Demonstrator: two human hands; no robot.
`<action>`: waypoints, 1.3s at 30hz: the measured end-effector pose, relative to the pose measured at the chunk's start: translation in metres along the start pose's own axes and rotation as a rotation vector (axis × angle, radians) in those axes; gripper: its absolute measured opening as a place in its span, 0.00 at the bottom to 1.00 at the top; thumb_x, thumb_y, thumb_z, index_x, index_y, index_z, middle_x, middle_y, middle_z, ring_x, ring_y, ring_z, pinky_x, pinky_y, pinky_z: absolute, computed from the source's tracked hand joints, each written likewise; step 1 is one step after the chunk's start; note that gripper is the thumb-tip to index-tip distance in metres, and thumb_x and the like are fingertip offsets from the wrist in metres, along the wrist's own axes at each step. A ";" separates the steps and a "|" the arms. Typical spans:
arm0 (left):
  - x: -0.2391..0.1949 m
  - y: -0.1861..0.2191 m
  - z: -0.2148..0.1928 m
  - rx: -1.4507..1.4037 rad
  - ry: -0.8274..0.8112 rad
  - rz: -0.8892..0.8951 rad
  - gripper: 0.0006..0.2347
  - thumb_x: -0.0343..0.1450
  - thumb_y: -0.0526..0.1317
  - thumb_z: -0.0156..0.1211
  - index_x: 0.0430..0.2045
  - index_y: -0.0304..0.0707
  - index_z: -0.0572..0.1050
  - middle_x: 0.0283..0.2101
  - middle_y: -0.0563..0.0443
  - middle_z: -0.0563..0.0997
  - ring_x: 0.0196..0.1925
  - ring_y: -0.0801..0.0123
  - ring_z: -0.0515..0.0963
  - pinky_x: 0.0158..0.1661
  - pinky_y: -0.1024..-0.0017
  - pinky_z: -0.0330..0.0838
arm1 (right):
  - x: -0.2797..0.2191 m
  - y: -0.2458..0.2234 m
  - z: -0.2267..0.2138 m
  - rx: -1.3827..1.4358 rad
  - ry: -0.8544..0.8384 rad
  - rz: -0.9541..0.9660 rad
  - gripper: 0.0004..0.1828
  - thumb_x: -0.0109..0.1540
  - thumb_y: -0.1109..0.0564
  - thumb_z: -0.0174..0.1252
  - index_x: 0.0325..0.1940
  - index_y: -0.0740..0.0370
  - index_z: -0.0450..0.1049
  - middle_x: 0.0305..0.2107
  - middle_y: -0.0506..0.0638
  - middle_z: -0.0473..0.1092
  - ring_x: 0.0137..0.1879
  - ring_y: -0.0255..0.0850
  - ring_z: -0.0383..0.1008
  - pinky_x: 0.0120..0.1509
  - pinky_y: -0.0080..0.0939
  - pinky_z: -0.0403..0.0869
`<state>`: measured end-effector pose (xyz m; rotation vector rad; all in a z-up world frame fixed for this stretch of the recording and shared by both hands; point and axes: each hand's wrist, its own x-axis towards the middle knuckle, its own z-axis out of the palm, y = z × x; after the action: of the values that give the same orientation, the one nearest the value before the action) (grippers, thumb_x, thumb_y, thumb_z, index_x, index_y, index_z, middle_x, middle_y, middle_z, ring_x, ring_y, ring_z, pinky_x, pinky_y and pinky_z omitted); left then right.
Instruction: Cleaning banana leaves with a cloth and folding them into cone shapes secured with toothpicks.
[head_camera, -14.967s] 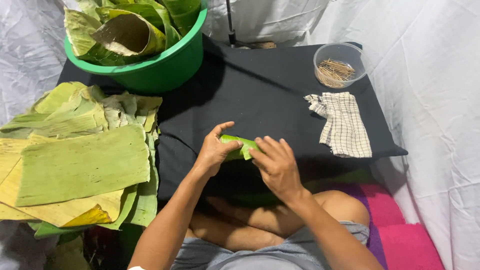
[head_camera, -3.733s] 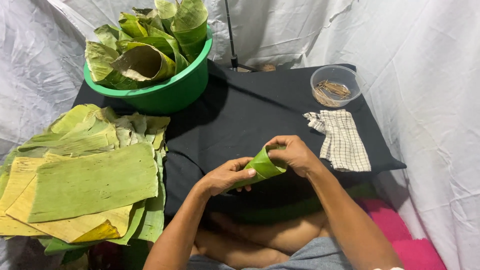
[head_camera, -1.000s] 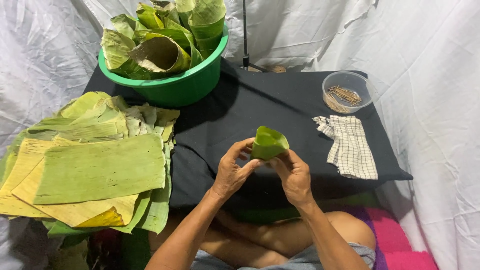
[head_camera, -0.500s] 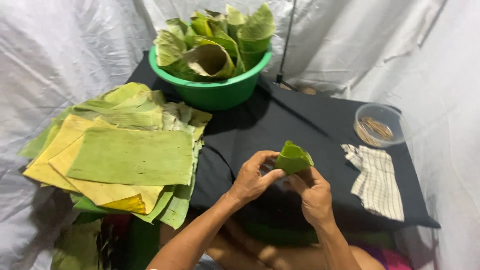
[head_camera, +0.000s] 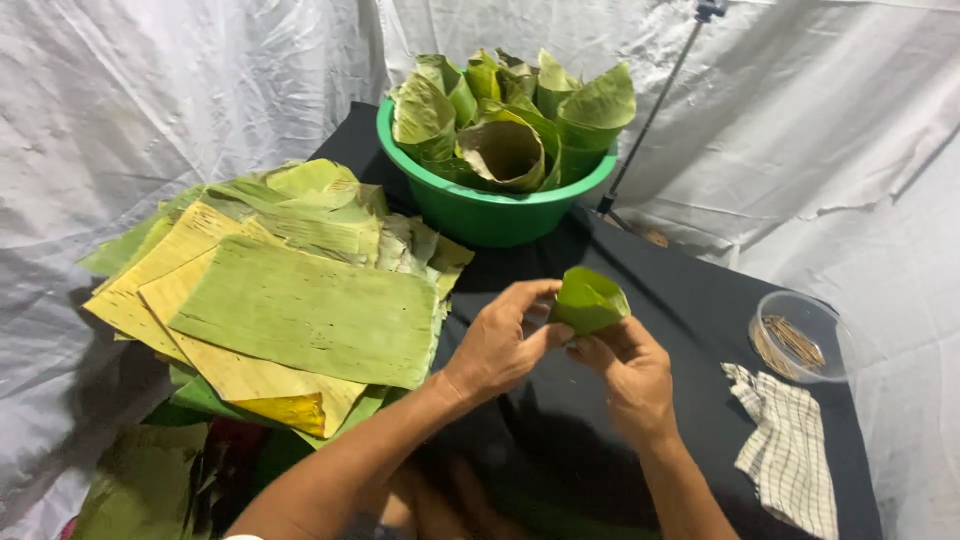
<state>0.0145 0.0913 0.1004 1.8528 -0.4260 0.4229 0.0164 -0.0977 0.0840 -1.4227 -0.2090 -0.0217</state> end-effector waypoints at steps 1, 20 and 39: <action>0.007 0.000 -0.008 0.000 0.006 0.000 0.20 0.66 0.38 0.67 0.54 0.37 0.73 0.50 0.47 0.81 0.43 0.66 0.84 0.38 0.74 0.78 | 0.010 -0.003 0.005 -0.003 -0.006 0.000 0.22 0.59 0.67 0.61 0.59 0.71 0.74 0.45 0.58 0.77 0.46 0.43 0.77 0.52 0.40 0.77; 0.167 -0.072 -0.180 0.131 0.244 0.384 0.29 0.68 0.32 0.70 0.63 0.47 0.61 0.56 0.45 0.78 0.52 0.58 0.87 0.48 0.69 0.88 | 0.210 -0.089 0.177 -0.484 -0.279 -0.523 0.22 0.62 0.63 0.61 0.60 0.67 0.70 0.44 0.56 0.78 0.49 0.39 0.79 0.51 0.33 0.79; 0.212 -0.166 -0.202 0.196 0.260 0.106 0.29 0.60 0.30 0.61 0.59 0.37 0.66 0.48 0.43 0.84 0.50 0.59 0.84 0.52 0.68 0.77 | 0.304 -0.039 0.196 -1.174 -0.124 -0.328 0.24 0.58 0.41 0.62 0.54 0.54 0.80 0.47 0.47 0.79 0.48 0.47 0.78 0.62 0.57 0.57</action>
<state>0.2635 0.3155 0.1286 1.9362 -0.3151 0.7917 0.2836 0.1227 0.1957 -2.5426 -0.5905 -0.3786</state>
